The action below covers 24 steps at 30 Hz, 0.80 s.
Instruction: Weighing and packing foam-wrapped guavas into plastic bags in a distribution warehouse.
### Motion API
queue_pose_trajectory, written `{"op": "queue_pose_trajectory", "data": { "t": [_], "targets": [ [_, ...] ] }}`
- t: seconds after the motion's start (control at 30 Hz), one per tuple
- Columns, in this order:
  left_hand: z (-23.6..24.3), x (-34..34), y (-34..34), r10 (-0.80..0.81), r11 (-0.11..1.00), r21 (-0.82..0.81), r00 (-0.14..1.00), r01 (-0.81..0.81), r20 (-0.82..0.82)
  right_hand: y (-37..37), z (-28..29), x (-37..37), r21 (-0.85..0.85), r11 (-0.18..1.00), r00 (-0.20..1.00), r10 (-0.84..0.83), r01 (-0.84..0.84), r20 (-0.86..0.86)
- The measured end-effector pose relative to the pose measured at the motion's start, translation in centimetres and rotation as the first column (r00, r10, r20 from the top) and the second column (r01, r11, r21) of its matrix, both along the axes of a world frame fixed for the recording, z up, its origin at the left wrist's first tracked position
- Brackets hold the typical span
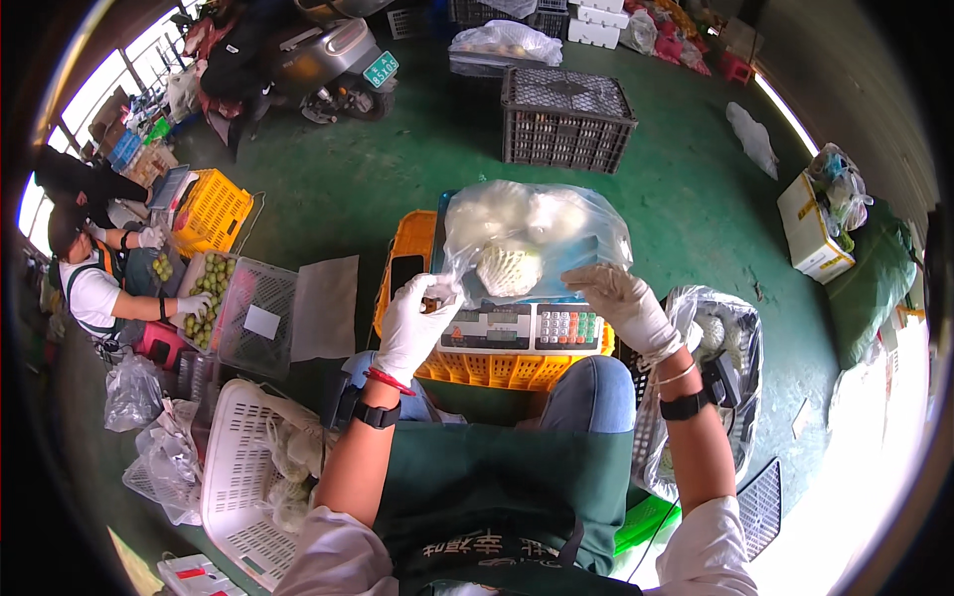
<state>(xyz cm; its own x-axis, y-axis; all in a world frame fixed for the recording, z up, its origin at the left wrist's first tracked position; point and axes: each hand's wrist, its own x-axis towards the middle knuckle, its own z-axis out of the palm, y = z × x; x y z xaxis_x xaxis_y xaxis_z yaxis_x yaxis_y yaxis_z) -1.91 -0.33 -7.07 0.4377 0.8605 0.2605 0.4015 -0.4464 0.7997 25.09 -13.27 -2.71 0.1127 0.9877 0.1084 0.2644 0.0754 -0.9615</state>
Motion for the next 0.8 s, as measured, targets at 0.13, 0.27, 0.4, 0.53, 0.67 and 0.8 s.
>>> {"op": "queue_pose_trajectory", "data": {
  "t": [0.13,0.27,0.4,0.53,0.67,0.8],
  "targets": [
    [0.5,-1.5,-1.3,0.085,0.994,-0.079,0.99,-0.076,0.117,-5.8,1.6,2.4,-0.022,0.985,0.966,-0.17,0.169,-0.197],
    [0.3,-1.7,-1.8,0.109,0.99,-0.101,0.985,-0.097,0.131,-16.9,-3.8,10.4,-0.062,0.768,0.692,-0.606,0.638,-0.391],
    [1.6,-1.2,-3.0,0.063,0.987,-0.154,0.992,-0.046,0.112,-30.8,-16.7,19.1,-0.392,0.358,0.193,-0.896,0.848,-0.4],
    [1.5,-0.6,-3.7,0.032,0.992,-0.119,0.999,-0.034,-0.019,-34.6,-24.8,19.6,-0.439,0.147,0.054,-0.975,0.887,-0.217],
    [-2.1,0.8,-0.5,0.074,0.981,-0.18,0.997,-0.069,0.016,-35.5,-33.3,21.1,-0.257,0.039,0.167,-0.852,0.966,0.497],
    [-0.9,4.1,-1.6,0.217,0.919,-0.346,0.975,-0.186,0.053,-28.4,-34.1,20.7,-0.042,-0.154,-0.081,-0.71,0.987,0.699]
  ]
}}
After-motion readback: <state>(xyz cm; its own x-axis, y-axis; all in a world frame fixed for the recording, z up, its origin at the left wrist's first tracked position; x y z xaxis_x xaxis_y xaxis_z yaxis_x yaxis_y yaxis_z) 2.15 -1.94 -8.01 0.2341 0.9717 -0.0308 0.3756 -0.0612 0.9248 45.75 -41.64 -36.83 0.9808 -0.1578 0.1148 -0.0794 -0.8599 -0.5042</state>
